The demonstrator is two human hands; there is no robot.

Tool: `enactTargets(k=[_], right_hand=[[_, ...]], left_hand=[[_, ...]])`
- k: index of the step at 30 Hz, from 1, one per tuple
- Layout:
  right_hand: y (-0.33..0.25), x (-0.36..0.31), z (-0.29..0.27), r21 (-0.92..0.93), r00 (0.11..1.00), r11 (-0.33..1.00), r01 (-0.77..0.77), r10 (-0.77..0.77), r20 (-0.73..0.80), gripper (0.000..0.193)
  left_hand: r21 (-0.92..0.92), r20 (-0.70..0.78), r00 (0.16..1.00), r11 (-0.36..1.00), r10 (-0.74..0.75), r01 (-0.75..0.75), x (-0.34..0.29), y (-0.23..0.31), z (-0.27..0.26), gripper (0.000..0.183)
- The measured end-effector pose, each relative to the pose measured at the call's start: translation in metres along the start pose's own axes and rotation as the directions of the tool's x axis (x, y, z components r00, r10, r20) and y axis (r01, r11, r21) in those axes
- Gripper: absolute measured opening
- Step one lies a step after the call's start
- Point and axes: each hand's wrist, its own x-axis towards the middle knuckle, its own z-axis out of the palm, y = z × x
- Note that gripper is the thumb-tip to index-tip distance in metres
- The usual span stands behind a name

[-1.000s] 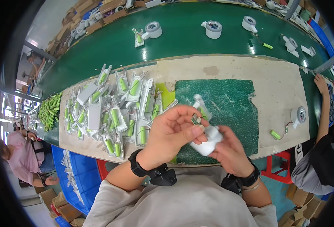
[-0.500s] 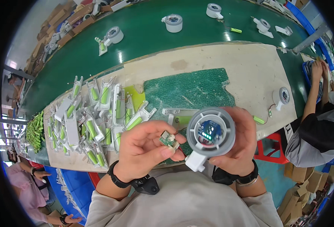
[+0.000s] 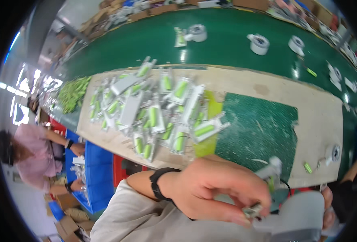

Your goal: Assemble small electronic components by connecting battery packs and circuit boards into plastic housings.

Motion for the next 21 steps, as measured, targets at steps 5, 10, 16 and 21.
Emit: enactTargets(k=[5,10,16,21], right_hand=[[0.028,0.007,0.015,0.072,0.999,0.997,-0.005,0.002,0.043,0.035],[0.024,0.018,0.019,0.031,0.995,0.999,0.008,-0.011,0.101,0.036],[0.026,0.026,0.03,-0.043,0.985,0.999,0.002,0.005,0.171,0.037],[0.043,0.036,0.04,-0.099,0.97,0.995,-0.016,0.039,0.238,0.038]], left_hand=[[0.07,0.054,0.997,0.995,0.063,-0.067,0.0,0.007,-0.006,0.025],[0.125,0.189,0.975,0.987,-0.119,0.097,0.009,0.048,-0.016,0.024],[-0.103,0.032,0.953,0.947,-0.302,0.303,0.013,0.061,-0.016,0.033],[0.099,0.044,0.948,0.946,-0.314,0.309,0.028,0.065,-0.039,0.033]])
